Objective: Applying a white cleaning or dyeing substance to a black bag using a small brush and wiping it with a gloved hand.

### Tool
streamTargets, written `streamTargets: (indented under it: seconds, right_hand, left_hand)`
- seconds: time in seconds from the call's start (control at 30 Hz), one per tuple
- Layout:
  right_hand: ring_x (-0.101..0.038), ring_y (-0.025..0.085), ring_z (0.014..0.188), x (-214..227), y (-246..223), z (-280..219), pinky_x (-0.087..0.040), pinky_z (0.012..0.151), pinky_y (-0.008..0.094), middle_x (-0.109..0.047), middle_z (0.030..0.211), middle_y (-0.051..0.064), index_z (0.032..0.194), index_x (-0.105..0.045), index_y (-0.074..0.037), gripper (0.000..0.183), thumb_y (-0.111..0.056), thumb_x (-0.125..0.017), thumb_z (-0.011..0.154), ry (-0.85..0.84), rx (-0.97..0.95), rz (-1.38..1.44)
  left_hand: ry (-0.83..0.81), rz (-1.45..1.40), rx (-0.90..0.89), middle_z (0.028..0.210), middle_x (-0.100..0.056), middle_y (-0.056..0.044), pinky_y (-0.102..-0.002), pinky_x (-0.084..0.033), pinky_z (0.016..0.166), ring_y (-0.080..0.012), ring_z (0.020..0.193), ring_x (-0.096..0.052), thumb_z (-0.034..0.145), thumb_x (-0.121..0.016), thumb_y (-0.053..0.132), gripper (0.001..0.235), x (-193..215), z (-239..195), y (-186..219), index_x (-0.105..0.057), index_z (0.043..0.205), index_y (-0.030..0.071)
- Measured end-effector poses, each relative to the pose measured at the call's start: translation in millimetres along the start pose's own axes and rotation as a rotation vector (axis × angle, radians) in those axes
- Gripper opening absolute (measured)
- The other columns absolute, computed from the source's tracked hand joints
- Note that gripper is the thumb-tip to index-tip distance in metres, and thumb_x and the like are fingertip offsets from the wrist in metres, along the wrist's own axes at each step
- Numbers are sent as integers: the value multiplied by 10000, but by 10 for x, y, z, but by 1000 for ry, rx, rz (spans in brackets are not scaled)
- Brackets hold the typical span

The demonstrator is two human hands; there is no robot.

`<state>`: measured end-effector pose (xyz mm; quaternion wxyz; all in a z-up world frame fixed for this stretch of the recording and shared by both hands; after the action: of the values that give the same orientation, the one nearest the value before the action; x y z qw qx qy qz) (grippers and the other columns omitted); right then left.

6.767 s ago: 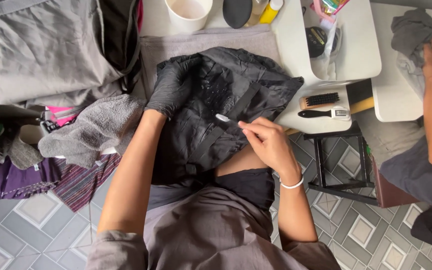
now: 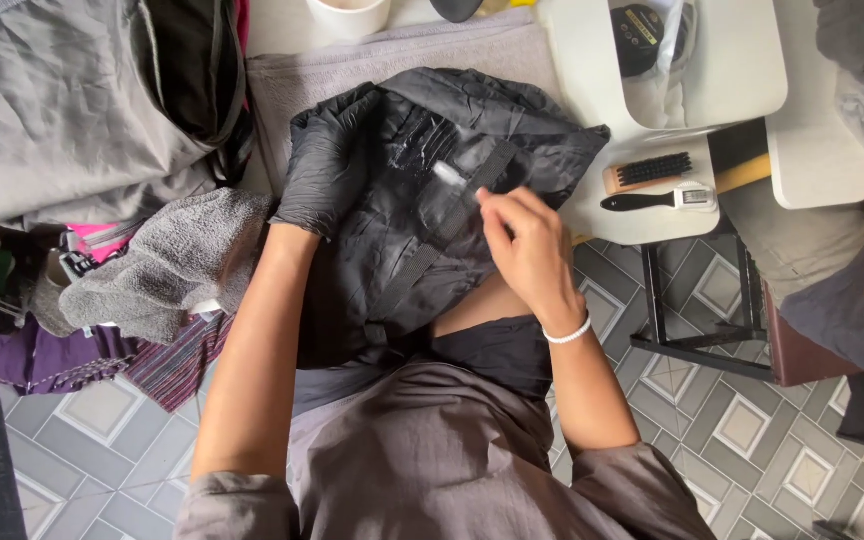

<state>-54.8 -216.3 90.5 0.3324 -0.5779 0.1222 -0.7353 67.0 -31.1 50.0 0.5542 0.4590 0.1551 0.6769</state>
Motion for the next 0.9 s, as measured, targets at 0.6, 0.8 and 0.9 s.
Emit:
streamTargets:
  seconds: [0.6, 0.8, 0.9]
  right_hand:
    - [-712, 291, 761, -14, 80, 178, -570, 620, 342, -683, 803, 54, 881, -748, -130, 144, -92, -652, 982, 10, 16, 11]
    - [-690, 266, 734, -85, 105, 288, -556, 622, 353, -661, 782, 39, 806, -707, -165, 191, -171, -655, 990, 0, -3, -33]
    - [-688, 267, 706, -95, 73, 369, -550, 596, 345, -652, 756, 45, 794, -698, -153, 219, -175, -651, 1007, 7, 5, -63]
  left_hand:
    - [-97, 966, 88, 1261, -664, -173, -507, -485, 966, -356, 1167, -647, 947, -724, 200, 575, 644, -342, 874, -550, 1492, 144]
    - [-61, 1182, 208, 1251, -631, -255, -602, -475, 979, -453, 1157, -615, 1029, -584, 544, 676, 1056, -1349, 535, -509, 1557, 128]
    - [-54, 1202, 236, 1313, -601, -293, -613, -451, 1047, -480, 1217, -580, 981, -602, 572, 736, 1114, -1605, 456, -531, 1545, 105]
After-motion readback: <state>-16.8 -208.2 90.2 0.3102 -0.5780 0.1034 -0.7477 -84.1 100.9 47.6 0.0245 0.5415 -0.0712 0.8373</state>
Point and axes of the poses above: each hand's wrist, its own z-axis towards the middle knuckle, its own x-axis out of the back of the hand, y = z × x, the point moved 9 cm from there along z, towards the middle knuckle
